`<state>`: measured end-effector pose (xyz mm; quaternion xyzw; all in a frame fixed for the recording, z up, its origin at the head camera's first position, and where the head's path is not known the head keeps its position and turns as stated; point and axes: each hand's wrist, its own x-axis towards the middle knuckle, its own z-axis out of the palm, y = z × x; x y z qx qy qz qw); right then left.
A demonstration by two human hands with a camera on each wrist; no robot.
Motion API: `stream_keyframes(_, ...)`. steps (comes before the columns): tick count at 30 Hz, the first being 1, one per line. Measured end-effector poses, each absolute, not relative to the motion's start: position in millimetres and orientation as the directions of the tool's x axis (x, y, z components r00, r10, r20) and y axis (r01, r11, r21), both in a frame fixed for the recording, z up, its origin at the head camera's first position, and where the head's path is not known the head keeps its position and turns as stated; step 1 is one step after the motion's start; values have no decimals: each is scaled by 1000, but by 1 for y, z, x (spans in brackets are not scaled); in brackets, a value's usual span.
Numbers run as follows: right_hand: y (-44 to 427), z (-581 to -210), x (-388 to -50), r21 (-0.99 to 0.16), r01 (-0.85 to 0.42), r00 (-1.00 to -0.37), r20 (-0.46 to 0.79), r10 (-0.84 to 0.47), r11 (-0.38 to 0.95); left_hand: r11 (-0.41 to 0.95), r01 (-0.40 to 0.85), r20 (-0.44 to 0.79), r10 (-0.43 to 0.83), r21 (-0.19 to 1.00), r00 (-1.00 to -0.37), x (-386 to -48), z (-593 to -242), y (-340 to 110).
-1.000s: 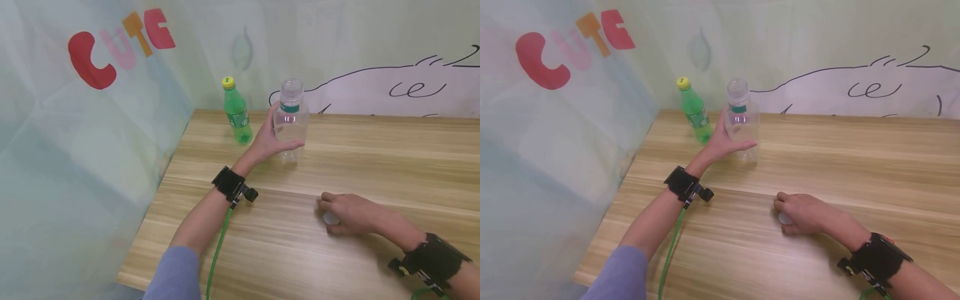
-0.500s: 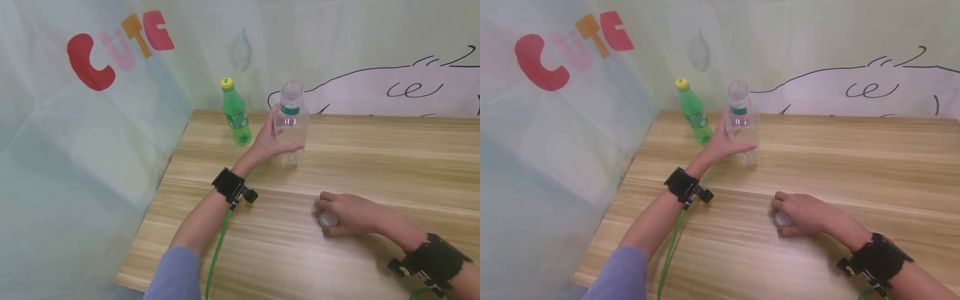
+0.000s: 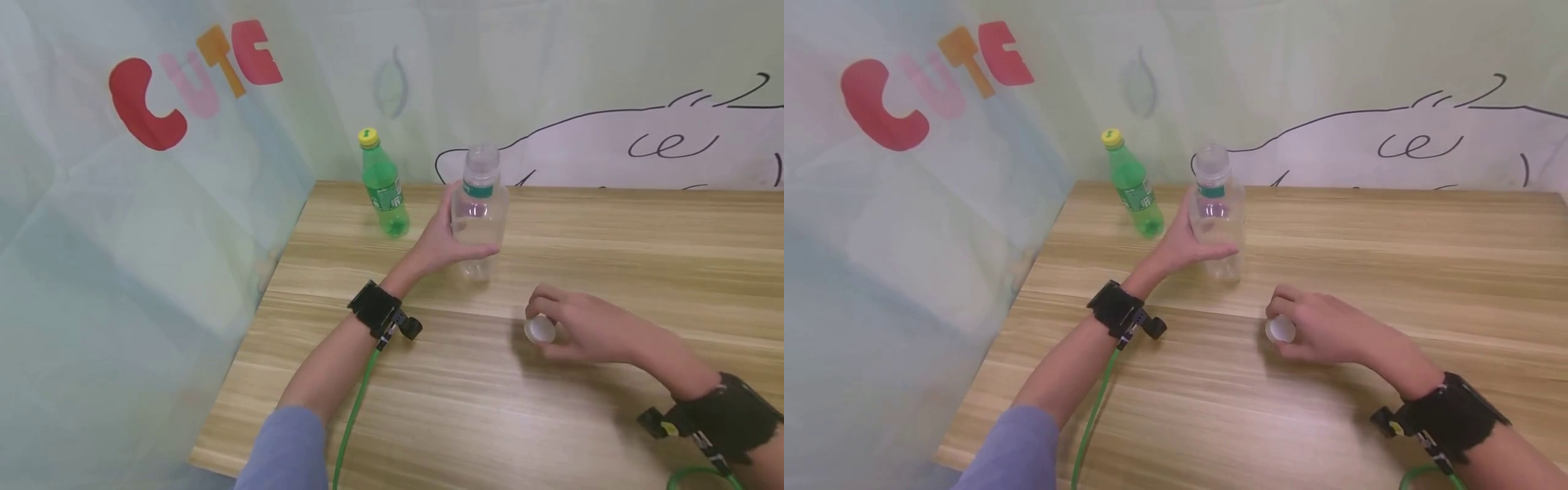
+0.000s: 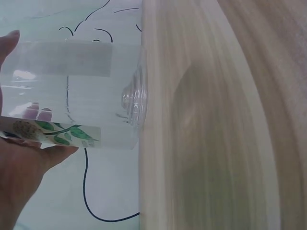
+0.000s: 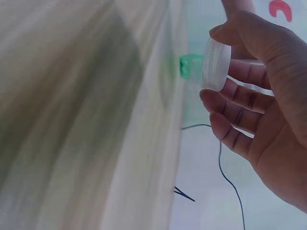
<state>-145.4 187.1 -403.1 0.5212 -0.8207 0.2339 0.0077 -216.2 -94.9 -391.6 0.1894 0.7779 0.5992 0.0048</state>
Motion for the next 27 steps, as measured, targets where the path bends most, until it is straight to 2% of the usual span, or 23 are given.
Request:
stream_keyframes(14, 200, -383, -156, -365, -853, -494, 333, -803, 374, 198, 280, 203, 335, 940, -920, -203, -397, -87)
stream_keyframes(27, 209, -361, -169, -312, -888, -453, 457, -765, 339, 192, 239, 147, 401, 952, -904, -181, -406, -77)
